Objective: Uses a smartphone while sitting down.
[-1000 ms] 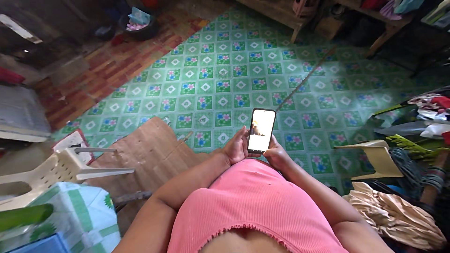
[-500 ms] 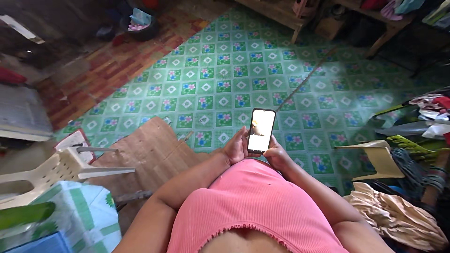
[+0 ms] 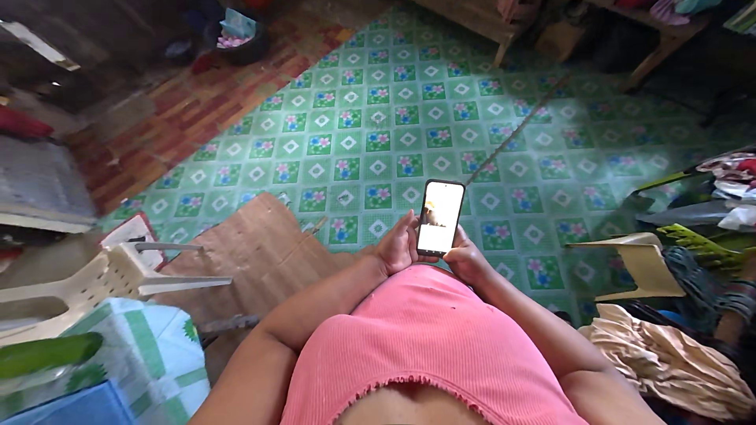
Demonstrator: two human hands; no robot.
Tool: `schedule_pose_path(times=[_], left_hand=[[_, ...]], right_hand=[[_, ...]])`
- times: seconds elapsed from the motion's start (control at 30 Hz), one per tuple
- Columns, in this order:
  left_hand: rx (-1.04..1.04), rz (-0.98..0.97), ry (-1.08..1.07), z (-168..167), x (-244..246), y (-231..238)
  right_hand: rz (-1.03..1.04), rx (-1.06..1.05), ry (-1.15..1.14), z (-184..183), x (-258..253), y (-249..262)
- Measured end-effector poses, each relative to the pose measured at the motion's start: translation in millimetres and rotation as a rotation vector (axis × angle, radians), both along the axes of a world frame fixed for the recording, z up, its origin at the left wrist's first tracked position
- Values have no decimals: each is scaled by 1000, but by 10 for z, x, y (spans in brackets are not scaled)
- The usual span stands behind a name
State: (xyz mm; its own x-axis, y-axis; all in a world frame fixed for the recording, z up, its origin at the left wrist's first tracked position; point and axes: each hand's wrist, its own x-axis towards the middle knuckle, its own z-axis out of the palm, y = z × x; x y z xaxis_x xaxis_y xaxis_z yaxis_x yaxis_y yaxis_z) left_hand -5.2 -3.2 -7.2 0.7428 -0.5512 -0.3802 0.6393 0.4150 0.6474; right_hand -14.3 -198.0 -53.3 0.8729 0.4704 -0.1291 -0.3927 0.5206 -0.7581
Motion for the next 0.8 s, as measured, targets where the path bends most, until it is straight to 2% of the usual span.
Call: schedule_pose_path(times=[0.8], left_hand=[[15, -36, -31, -2, 85, -90]], right_hand=[[-59, -54, -3, 82, 4, -42]])
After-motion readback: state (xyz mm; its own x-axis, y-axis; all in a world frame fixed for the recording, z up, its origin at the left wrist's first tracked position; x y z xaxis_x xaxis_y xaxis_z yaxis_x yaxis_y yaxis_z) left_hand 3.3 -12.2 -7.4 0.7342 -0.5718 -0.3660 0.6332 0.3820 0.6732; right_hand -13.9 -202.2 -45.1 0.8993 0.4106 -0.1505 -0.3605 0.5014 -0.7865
